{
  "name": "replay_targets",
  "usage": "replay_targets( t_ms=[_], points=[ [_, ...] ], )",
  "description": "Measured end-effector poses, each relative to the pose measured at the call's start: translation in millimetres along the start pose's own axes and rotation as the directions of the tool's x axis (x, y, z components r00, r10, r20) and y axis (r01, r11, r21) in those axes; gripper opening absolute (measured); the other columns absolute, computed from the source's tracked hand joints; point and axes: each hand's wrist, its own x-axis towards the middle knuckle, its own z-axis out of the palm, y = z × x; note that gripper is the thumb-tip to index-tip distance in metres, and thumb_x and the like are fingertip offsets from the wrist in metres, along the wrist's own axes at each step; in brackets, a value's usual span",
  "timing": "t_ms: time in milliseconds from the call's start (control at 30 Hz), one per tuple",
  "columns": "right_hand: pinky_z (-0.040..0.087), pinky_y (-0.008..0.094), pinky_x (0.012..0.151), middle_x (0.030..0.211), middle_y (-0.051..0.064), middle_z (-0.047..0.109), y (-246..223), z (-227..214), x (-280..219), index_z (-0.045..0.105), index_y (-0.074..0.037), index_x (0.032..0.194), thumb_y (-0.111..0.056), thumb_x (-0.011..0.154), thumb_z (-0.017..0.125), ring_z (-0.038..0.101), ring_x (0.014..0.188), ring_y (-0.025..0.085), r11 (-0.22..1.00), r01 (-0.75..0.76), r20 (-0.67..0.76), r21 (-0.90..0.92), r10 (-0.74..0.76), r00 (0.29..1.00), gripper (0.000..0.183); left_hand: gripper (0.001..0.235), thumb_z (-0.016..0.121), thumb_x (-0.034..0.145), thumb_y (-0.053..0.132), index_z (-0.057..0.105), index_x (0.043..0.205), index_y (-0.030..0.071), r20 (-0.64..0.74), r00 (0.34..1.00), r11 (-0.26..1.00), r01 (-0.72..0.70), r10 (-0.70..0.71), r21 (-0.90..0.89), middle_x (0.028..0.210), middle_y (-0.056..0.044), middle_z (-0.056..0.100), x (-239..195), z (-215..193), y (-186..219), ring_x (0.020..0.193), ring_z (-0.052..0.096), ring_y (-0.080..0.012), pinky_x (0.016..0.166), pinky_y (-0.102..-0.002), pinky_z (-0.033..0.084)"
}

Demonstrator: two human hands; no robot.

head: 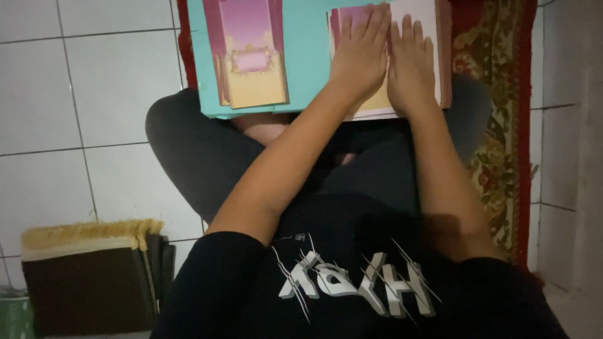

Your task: Sorting and aligning printed cards into a stack on a low table while sitting on the floor.

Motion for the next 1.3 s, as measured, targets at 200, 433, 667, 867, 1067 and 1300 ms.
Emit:
replay_targets(
  t_ms=[200, 433, 667, 867, 1067, 1300],
  points=[
    [0.018, 0.062, 0.123, 0.169, 0.028, 0.019, 8.6, 23.7, -47.9, 0.024, -0.001, 0.164, 0.009, 0.100, 0.030, 0.015, 0.155, 0.048, 0.998, -0.039, 0.021, -0.043, 0.040, 0.999, 0.066, 0.060, 0.049, 0.100, 0.025, 0.036, 0.154, 0.003, -0.125, 0.992, 0.996, 0.038, -0.028, 0.084, 0.153, -0.013, 0.051, 27.3, 2.3, -1.4, 0.139, 0.043, -0.0347, 0.117, -0.058, 0.024],
    [0.014, 0.057, 0.127, 0.170, 0.026, 0.016, 10.6, 20.2, -18.9, 0.022, -0.005, 0.165, 0.010, 0.096, 0.034, 0.013, 0.158, 0.043, 0.998, -0.021, -0.019, 0.054, 0.022, 1.000, 0.072, 0.059, 0.035, 0.109, 0.033, 0.030, 0.162, 0.007, -0.017, 1.000, 0.998, 0.019, -0.018, 0.059, 0.168, -0.015, 0.027, -7.4, 15.2, 7.9, 0.152, 0.027, -0.0445, 0.122, -0.065, 0.017],
    [0.014, 0.060, 0.126, 0.168, 0.030, 0.016, 9.8, 19.5, -12.5, 0.023, 0.002, 0.164, -0.013, 0.112, 0.025, 0.013, 0.156, 0.047, 0.998, 0.032, -0.045, 0.057, -0.029, 0.999, 0.054, 0.058, 0.033, 0.112, 0.035, 0.029, 0.163, 0.008, 0.017, 0.999, 0.996, -0.050, 0.048, 0.080, 0.169, -0.009, 0.026, -21.4, 11.5, 10.4, 0.155, 0.025, -0.0308, 0.124, -0.056, 0.019],
    [0.018, 0.062, 0.123, 0.166, 0.033, 0.023, -2.9, 21.1, -53.7, 0.029, 0.005, 0.160, 0.008, 0.097, 0.026, 0.018, 0.154, 0.050, 0.998, -0.036, -0.015, 0.047, 0.037, 0.999, 0.063, 0.080, 0.060, 0.100, 0.046, 0.030, 0.158, 0.000, 0.014, 1.000, 0.985, -0.007, 0.004, 0.175, 0.162, -0.014, 0.038, 24.5, 8.1, 8.7, 0.146, 0.034, -0.0348, 0.117, -0.052, 0.025],
    [0.019, 0.063, 0.124, 0.168, 0.029, 0.017, 31.5, 28.6, -0.7, 0.023, -0.002, 0.164, -0.003, 0.107, 0.031, 0.017, 0.156, 0.049, 0.999, 0.030, -0.026, 0.020, -0.029, 0.999, 0.057, 0.059, 0.043, 0.107, 0.027, 0.031, 0.161, 0.005, 0.008, 0.997, 0.997, -0.076, 0.076, -0.001, 0.166, -0.013, 0.027, 2.1, 17.6, 0.0, 0.153, 0.023, -0.0335, 0.124, -0.053, 0.020],
    [0.018, 0.060, 0.126, 0.168, 0.031, 0.017, 11.0, 26.8, -41.8, 0.022, 0.004, 0.163, 0.010, 0.103, 0.030, 0.015, 0.155, 0.049, 0.999, 0.032, -0.036, -0.014, -0.033, 0.999, 0.062, 0.064, 0.056, 0.103, 0.026, 0.032, 0.159, 0.005, -0.096, 0.991, 0.996, -0.087, 0.088, 0.017, 0.164, -0.011, 0.038, 12.3, 22.9, -10.5, 0.148, 0.033, -0.0347, 0.121, -0.057, 0.018]
  ],
)
